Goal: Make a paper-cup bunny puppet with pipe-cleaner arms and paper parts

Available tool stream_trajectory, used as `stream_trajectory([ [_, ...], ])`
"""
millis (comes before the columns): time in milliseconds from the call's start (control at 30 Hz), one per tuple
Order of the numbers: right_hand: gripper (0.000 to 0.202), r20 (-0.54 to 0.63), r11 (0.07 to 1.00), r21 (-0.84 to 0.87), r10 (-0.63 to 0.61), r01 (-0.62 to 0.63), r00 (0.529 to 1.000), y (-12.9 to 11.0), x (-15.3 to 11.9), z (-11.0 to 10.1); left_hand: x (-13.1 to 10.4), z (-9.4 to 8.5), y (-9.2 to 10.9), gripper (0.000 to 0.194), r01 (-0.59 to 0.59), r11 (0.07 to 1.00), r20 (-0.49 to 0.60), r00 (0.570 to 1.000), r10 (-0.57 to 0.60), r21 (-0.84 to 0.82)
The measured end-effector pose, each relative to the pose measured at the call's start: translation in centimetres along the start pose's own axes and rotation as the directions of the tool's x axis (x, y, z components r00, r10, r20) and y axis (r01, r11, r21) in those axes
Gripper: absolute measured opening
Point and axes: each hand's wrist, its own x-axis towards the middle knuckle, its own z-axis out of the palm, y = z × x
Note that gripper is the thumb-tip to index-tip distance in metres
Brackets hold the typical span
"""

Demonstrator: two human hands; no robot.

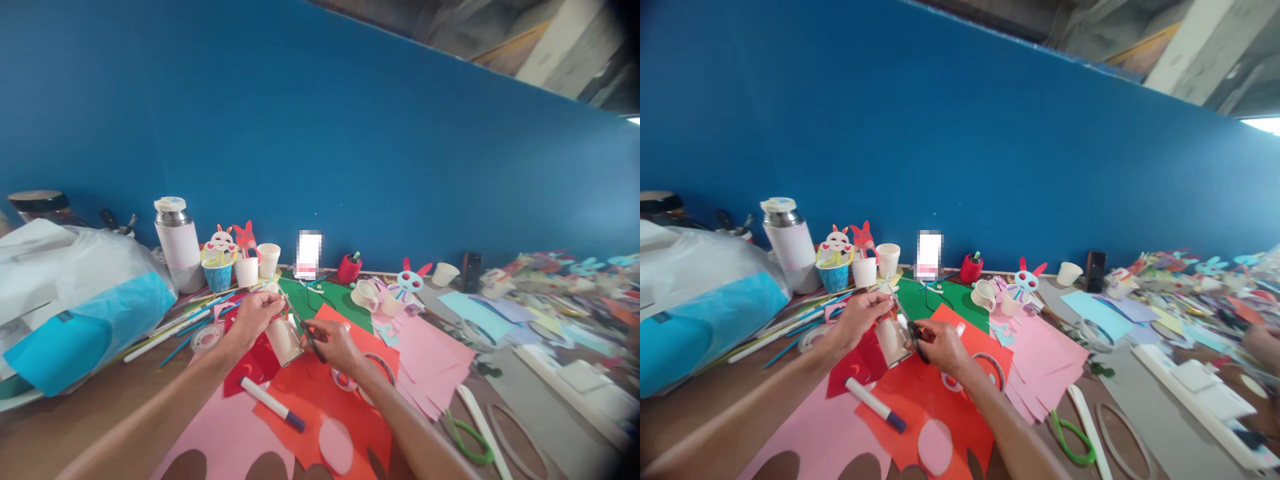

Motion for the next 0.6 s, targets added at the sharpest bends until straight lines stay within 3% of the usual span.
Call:
stream_trajectory([
  [133, 0.03, -0.013, 0.999, -0.013, 0.03, -0.03, 0.999, 0.1, 0.0, -0.2, 0.0, 0.1, 0.1, 0.022, 0.002, 1.0, -0.023, 1.0, -0.002, -0.007],
  [233, 0.029, -0.06, 0.979, -0.199, 0.035, -0.046, 0.998, -0.1, 0.0, -1.2, -0.1, 0.1, 0.2, 0.021, -0.011, 1.0, -0.009, 1.0, 0.01, -0.022],
  [400, 0.022, -0.036, 0.852, -0.514, 0.096, -0.1, 0.995, -0.3, -0.4, -2.3, -0.2, 0.2, 0.4, 0.022, -0.013, 0.998, 0.018, 1.0, 0.014, -0.053],
  [600, 0.02, 0.035, 0.751, -0.651, 0.174, -0.11, 0.984, -0.8, -1.1, -1.8, -0.4, 0.2, 0.5, 0.02, -0.029, 0.999, 0.023, 0.999, 0.029, -0.039],
])
